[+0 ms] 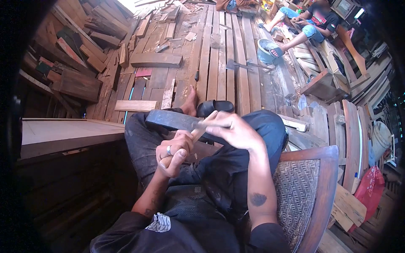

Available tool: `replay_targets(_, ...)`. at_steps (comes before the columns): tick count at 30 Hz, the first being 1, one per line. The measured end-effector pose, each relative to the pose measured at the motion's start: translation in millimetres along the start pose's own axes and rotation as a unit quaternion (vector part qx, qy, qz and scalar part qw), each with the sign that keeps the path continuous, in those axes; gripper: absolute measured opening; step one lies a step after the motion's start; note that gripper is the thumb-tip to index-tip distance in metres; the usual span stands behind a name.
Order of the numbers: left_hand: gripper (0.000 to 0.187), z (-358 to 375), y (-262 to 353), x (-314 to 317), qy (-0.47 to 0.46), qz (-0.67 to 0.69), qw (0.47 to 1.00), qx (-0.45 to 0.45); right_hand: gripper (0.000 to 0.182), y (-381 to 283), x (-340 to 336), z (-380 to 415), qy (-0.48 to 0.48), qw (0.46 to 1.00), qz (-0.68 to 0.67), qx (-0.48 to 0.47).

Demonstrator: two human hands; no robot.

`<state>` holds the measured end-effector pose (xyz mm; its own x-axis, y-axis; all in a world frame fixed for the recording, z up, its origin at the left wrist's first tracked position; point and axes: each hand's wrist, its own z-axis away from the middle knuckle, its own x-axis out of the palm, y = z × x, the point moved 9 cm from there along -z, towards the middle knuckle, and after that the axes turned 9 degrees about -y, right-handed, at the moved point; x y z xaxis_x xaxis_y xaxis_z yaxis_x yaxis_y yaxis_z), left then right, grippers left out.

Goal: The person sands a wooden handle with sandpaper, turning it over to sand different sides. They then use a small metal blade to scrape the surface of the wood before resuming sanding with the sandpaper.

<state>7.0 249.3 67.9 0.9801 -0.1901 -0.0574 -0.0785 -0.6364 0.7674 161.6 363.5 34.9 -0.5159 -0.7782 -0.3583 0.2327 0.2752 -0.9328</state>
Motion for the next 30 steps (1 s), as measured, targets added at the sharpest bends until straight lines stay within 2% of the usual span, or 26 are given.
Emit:
replay_targets(2, 0.030, 1, 1, 1, 0.001, 0.001, 1.000, -0.006, 0.030, 10, -18, 2, 0.068, 0.985, 0.112, 0.113)
replay_targets(3, 0.030, -1, 2, 1, -0.001, 0.002, 1.000, -0.004, 0.031, 9, -18, 2, 0.066, 0.980, 0.134, 0.132)
replay_targets(6, 0.030, -2, 2, 1, -0.001, -0.003, 1.000, -0.003, 0.030, -7, 0, 1, -0.013, 1.000, -0.003, -0.004)
replay_targets(7, 0.030, -2, 1, 0, 0.000, -0.002, 1.000, 0.001, 0.030, -6, 5, 2, -0.036, 0.994, -0.102, -0.005)
replay_targets(10, 0.030, 4, -2, 0, 0.004, 0.002, 1.000, 0.001, 0.031, 22, -17, 5, 0.079, 0.992, 0.045, 0.085)
replay_targets(11, 0.030, 4, -2, 0, 0.006, 0.002, 1.000, 0.002, 0.032, 25, -24, 5, 0.085, 0.987, 0.088, 0.107)
replay_targets(14, 0.030, 0, -1, 1, 0.006, 0.004, 1.000, 0.004, 0.031, 17, -5, 4, 0.068, 0.995, 0.060, 0.042)
replay_targets(15, 0.030, 1, -1, 1, 0.005, 0.002, 1.000, 0.005, 0.031, 19, -4, 10, 0.063, 0.993, 0.056, 0.088)
replay_targets(19, 0.029, 3, 0, 2, -0.003, 0.002, 1.000, 0.003, 0.032, 28, -16, 7, 0.082, 0.989, 0.085, 0.093)
replay_targets(27, 0.026, 10, -6, -1, -0.011, 0.011, 1.000, 0.010, 0.029, 28, -20, 9, 0.136, 0.983, 0.080, 0.093)
replay_targets(30, 0.025, 10, -5, 0, -0.009, 0.013, 1.000, 0.018, 0.030, 13, -21, 7, 0.129, 0.980, 0.147, 0.046)
